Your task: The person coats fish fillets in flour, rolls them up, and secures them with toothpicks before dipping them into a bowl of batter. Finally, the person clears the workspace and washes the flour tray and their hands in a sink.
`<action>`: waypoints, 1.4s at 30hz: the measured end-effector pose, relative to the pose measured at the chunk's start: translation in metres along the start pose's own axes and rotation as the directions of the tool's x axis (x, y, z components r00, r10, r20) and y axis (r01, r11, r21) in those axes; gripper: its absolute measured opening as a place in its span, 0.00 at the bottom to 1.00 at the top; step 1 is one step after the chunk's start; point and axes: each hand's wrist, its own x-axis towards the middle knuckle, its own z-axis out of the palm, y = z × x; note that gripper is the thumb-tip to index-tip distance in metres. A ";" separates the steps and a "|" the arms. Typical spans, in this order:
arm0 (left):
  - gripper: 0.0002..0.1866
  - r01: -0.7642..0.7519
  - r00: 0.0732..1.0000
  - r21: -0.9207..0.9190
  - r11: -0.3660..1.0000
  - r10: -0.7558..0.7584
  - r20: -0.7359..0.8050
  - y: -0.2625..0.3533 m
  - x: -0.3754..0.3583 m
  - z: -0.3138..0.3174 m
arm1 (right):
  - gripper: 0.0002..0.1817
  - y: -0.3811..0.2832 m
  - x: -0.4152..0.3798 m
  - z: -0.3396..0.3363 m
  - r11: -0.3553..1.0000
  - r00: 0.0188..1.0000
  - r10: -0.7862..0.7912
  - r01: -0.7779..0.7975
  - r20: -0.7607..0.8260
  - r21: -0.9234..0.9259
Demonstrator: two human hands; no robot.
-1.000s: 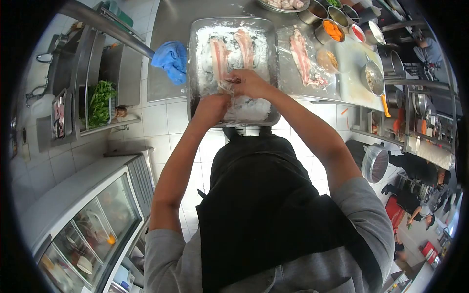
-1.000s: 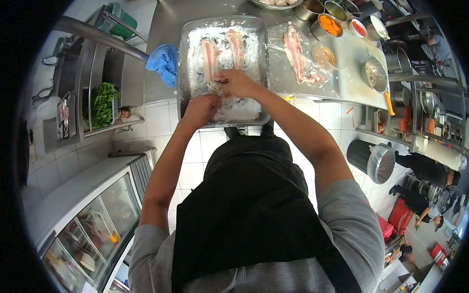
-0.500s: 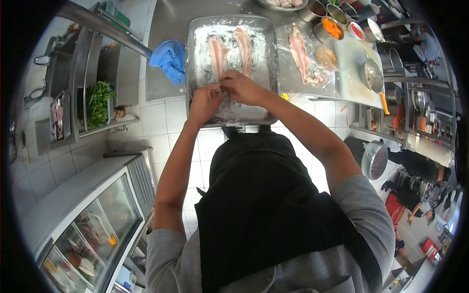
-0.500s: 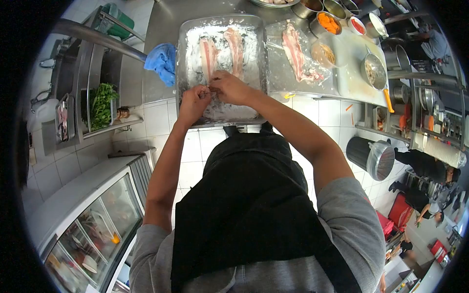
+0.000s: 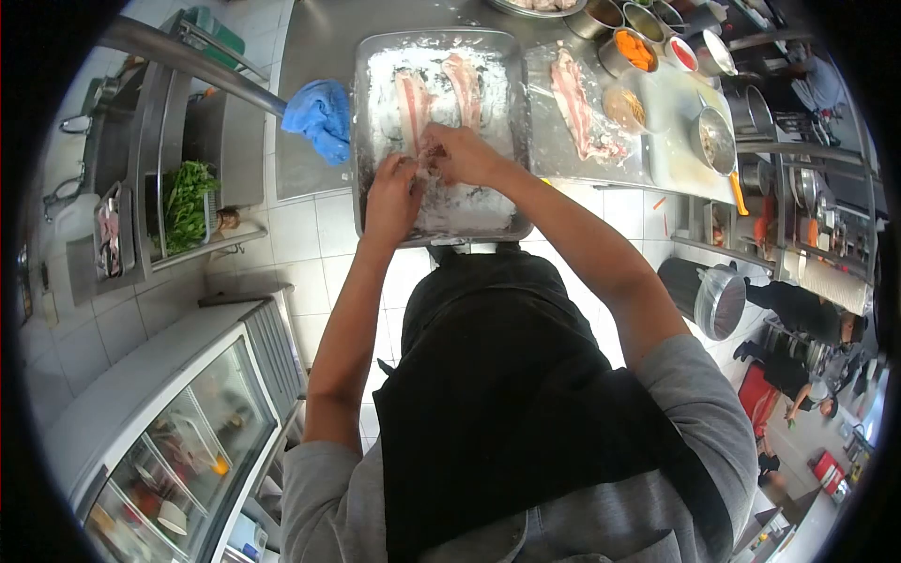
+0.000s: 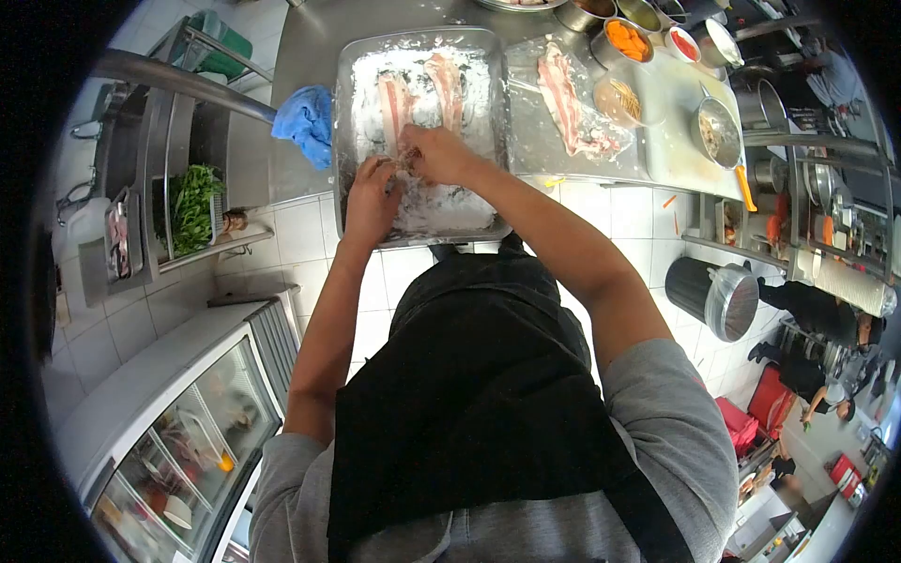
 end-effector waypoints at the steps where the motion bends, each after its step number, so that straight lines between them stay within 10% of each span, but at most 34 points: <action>1: 0.15 0.033 0.999 -0.035 0.999 -0.032 0.035 -0.005 0.002 0.001 | 0.09 -0.003 -0.001 -0.002 1.000 1.000 0.000 0.000 0.001 -0.001; 4: 0.15 0.081 0.993 -0.069 0.994 -0.074 0.096 -0.015 0.006 0.005 | 0.11 -0.002 -0.005 -0.004 0.992 0.993 0.070 -0.080 0.096 0.102; 6: 0.15 0.092 0.989 -0.070 0.993 -0.083 0.122 -0.020 0.008 0.006 | 0.12 0.004 -0.010 0.001 0.896 0.946 -0.324 0.304 -0.010 -0.323; 9: 0.14 0.108 0.978 -0.081 0.991 -0.091 0.187 -0.023 0.011 0.005 | 0.14 0.008 -0.020 0.011 0.824 0.842 -0.522 0.454 -0.140 -0.339; 17: 0.13 0.116 0.993 0.039 0.992 -0.115 -0.037 -0.012 0.016 0.005 | 0.12 0.018 -0.002 0.007 0.800 0.864 -0.499 0.426 -0.073 -0.423; 27: 0.13 0.098 0.987 -0.063 0.993 -0.088 0.138 -0.027 0.026 0.003 | 0.10 -0.005 0.009 -0.015 0.980 0.995 -0.096 0.095 0.000 -0.174; 33: 0.12 0.119 0.985 -0.047 0.992 -0.112 0.130 -0.032 0.026 0.007 | 0.14 0.016 -0.002 0.002 0.794 0.828 -0.547 0.466 -0.123 -0.391; 42: 0.15 -0.005 0.999 -0.008 1.000 0.006 0.047 -0.016 0.031 0.000 | 0.13 0.025 0.023 -0.002 0.876 0.926 -0.368 0.315 -0.084 -0.366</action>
